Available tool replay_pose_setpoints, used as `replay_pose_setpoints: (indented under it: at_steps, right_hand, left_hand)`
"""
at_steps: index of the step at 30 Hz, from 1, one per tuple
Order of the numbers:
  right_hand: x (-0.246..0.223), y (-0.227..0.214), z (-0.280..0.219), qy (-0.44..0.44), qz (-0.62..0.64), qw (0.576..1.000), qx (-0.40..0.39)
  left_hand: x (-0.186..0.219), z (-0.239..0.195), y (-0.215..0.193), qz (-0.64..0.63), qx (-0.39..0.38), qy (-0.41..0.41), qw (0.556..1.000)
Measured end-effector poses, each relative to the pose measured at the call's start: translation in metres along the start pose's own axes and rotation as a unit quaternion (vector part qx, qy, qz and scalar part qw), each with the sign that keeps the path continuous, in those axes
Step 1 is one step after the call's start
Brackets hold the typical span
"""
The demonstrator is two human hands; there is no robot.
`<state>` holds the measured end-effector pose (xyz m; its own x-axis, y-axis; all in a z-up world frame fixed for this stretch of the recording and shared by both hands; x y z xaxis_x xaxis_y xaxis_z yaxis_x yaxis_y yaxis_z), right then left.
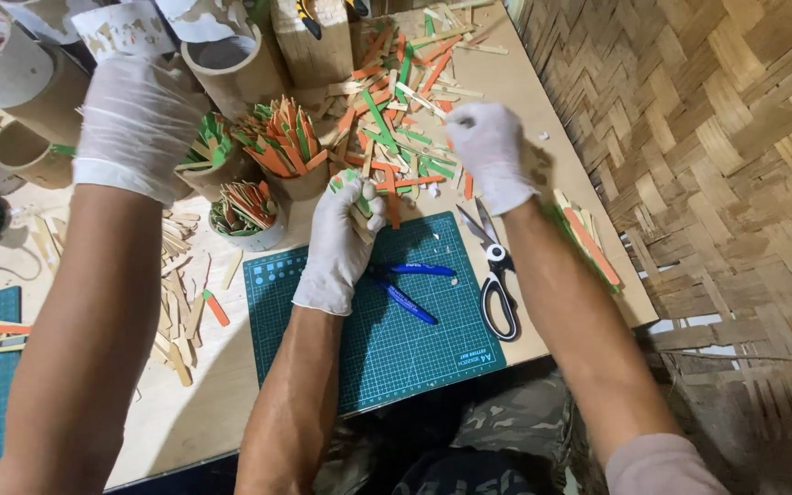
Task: Joining and cutting colored popsicle sticks to assemble a craft project.
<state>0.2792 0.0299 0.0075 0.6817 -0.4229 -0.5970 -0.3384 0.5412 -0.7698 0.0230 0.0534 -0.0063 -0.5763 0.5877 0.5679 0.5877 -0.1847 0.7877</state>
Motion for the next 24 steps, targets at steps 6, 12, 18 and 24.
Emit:
replay_pose_setpoints:
  at_steps: [6,12,18,24]
  right_hand:
    - [-0.004,0.051,0.013,0.053,-0.131,0.982,-0.126]
    - [0.025,0.071,0.023,0.074,-0.113,0.981,-0.139]
    - [0.007,0.031,-0.001,0.048,0.078,0.983,-0.158]
    - [-0.072,-0.020,-0.070,0.074,0.319,0.921,-0.211]
  left_hand:
    - [0.006,-0.006,0.003,0.060,0.042,-0.018,0.997]
    - [0.003,-0.005,-0.003,0.026,0.080,-0.037,0.996]
    - [-0.001,-0.004,0.002,0.050,0.054,-0.022,0.997]
    - [-0.016,-0.004,0.002,0.076,0.027,0.010,0.997]
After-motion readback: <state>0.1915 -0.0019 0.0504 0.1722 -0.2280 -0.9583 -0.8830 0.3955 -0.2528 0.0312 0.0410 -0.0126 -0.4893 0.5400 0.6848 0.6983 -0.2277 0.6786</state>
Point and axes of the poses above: each hand's wrist, its own z-axis towards the middle knuckle, its own y-axis out of the palm, x = y × z, the point moved 6 cm from there along z, towards the middle knuckle, and after that the axes turned 2 degrees about -x, right-handed, at the moved point
